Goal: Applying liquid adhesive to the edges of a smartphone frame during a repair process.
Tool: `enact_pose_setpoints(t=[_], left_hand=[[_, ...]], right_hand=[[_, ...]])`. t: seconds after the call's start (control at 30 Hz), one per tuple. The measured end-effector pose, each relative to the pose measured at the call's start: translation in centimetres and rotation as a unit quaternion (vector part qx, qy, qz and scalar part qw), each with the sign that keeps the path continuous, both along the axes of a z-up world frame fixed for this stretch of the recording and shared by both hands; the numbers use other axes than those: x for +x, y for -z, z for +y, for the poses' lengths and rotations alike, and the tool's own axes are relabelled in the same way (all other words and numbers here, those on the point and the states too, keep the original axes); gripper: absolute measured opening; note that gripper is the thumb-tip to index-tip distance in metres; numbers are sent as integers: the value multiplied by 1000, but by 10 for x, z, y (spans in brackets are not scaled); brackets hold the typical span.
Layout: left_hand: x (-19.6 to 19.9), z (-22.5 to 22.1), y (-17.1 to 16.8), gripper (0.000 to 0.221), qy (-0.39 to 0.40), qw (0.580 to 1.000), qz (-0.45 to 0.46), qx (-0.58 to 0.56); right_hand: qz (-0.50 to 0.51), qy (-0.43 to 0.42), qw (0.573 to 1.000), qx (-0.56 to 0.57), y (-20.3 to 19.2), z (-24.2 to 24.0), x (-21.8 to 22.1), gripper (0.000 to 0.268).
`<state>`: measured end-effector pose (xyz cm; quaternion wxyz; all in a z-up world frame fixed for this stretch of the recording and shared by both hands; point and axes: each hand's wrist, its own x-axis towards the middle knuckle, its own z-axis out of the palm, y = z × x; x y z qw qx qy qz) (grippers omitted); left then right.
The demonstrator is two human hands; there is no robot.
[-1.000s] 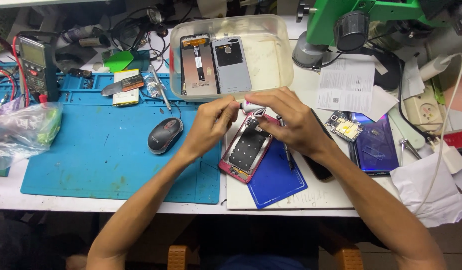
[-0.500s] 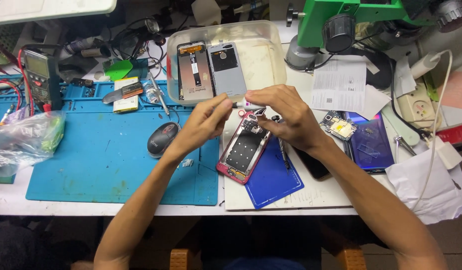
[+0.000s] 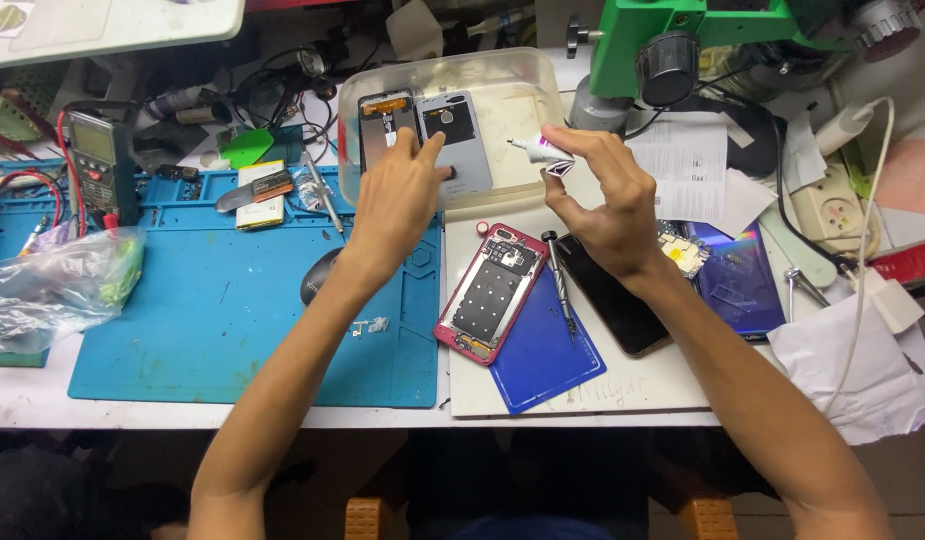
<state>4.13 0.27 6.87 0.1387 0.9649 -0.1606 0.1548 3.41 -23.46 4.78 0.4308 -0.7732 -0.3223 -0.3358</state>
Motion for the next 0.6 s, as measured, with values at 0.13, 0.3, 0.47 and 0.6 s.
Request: enact_pose_setpoints(t=[0.13,0.3,0.47,0.6], left_hand=[[-47,-21,16,48,-14,997,69,33],[-104,-53,11,79,19,977,209,49],[-108,-56,3,89,-4,971,238,-37],[-92,-44,18,102,-13,961,258,-95]], right_hand=[[40,5,999,17,-6,-4,-1,38],[260,-139,945,141,-2,-6,5,38],[325,-169,912,185,-4,-4,3,41],[348,-177,898,201,-6,-4,2,41]])
